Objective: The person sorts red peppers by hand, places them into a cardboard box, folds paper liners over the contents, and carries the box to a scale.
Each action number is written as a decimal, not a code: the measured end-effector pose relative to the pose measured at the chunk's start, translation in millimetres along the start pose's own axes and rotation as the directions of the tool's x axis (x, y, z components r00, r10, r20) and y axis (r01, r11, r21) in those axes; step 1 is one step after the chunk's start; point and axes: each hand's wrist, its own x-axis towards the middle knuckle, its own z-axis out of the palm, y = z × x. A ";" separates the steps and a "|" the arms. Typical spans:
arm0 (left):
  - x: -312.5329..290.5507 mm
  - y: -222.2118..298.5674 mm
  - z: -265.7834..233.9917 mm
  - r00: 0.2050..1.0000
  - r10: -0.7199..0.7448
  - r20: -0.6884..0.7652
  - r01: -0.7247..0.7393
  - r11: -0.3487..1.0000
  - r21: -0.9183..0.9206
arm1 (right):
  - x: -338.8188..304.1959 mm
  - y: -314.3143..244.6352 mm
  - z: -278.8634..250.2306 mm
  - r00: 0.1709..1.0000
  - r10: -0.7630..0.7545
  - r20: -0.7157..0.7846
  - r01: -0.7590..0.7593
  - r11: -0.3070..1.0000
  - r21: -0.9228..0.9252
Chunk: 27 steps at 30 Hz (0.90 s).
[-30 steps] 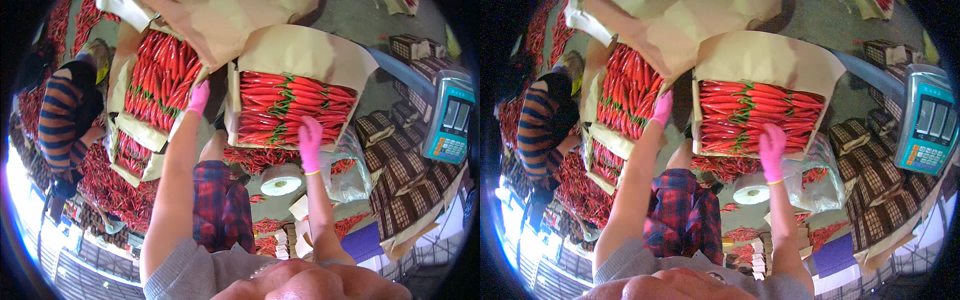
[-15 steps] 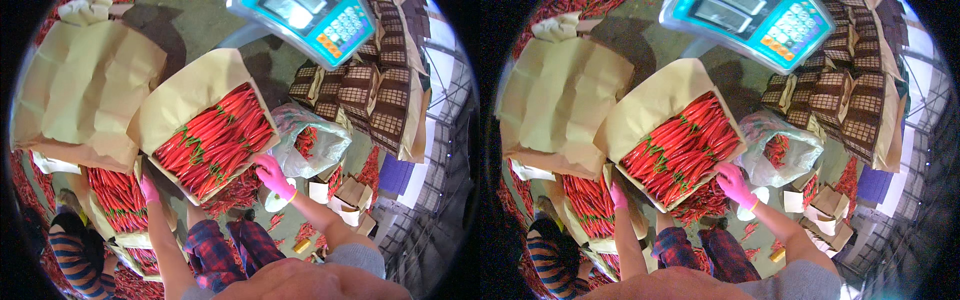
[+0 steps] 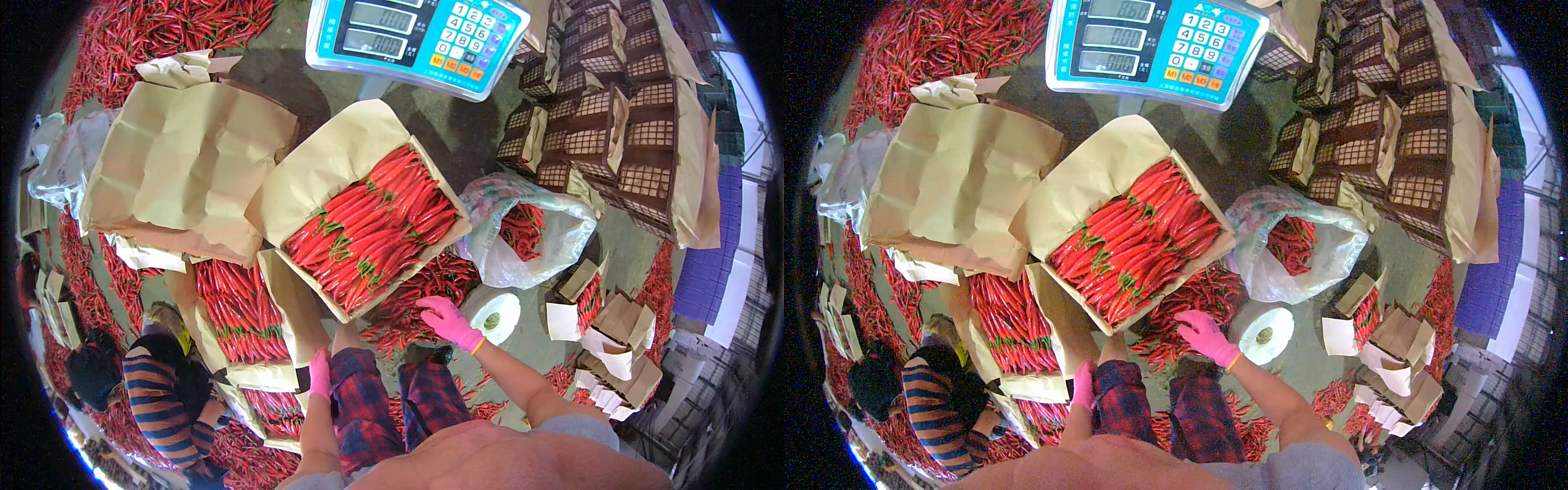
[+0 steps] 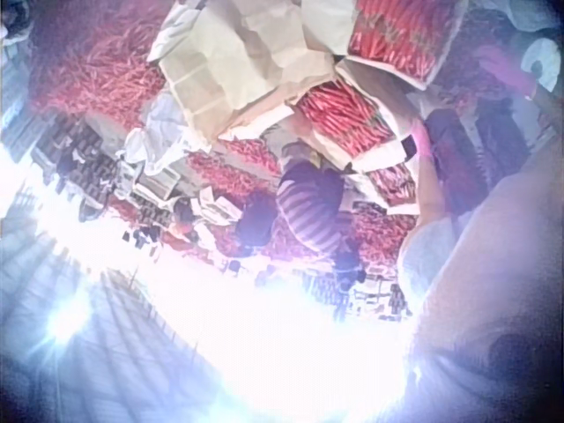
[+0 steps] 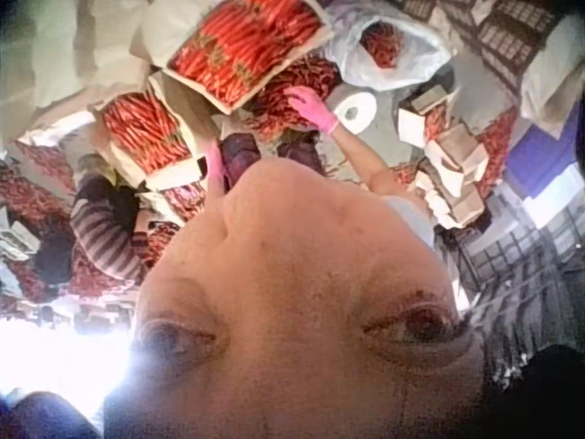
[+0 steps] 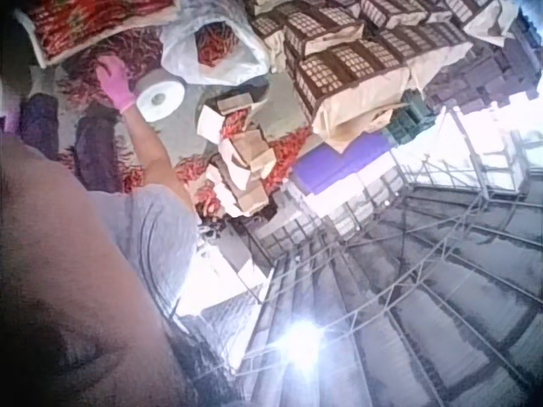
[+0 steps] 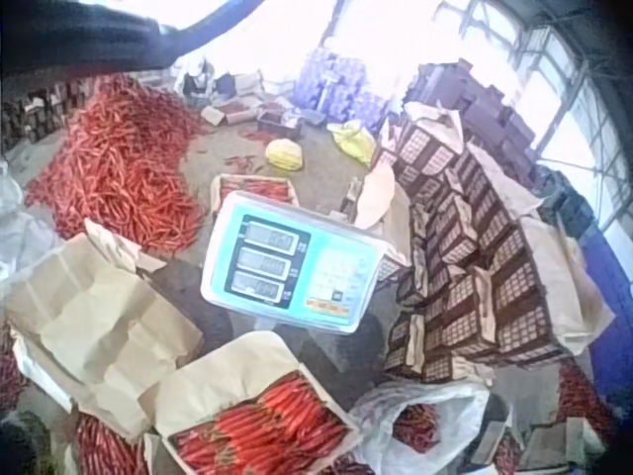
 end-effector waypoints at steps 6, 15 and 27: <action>-71.0 78.4 52.0 0.945 0.293 -0.143 -0.218 0.893 0.394 | -20.6 52.6 -4.4 0.999 -0.006 -0.049 0.004 1.000 -0.031; -117.7 124.9 185.9 0.783 0.387 0.488 -0.506 0.852 0.136 | 74.1 37.1 -30.7 0.956 -0.283 -0.081 0.256 0.935 -0.245; -58.8 122.7 262.1 0.826 0.343 0.447 -0.145 0.896 -0.420 | 177.3 11.0 6.1 0.582 -0.704 0.408 0.678 0.141 -0.722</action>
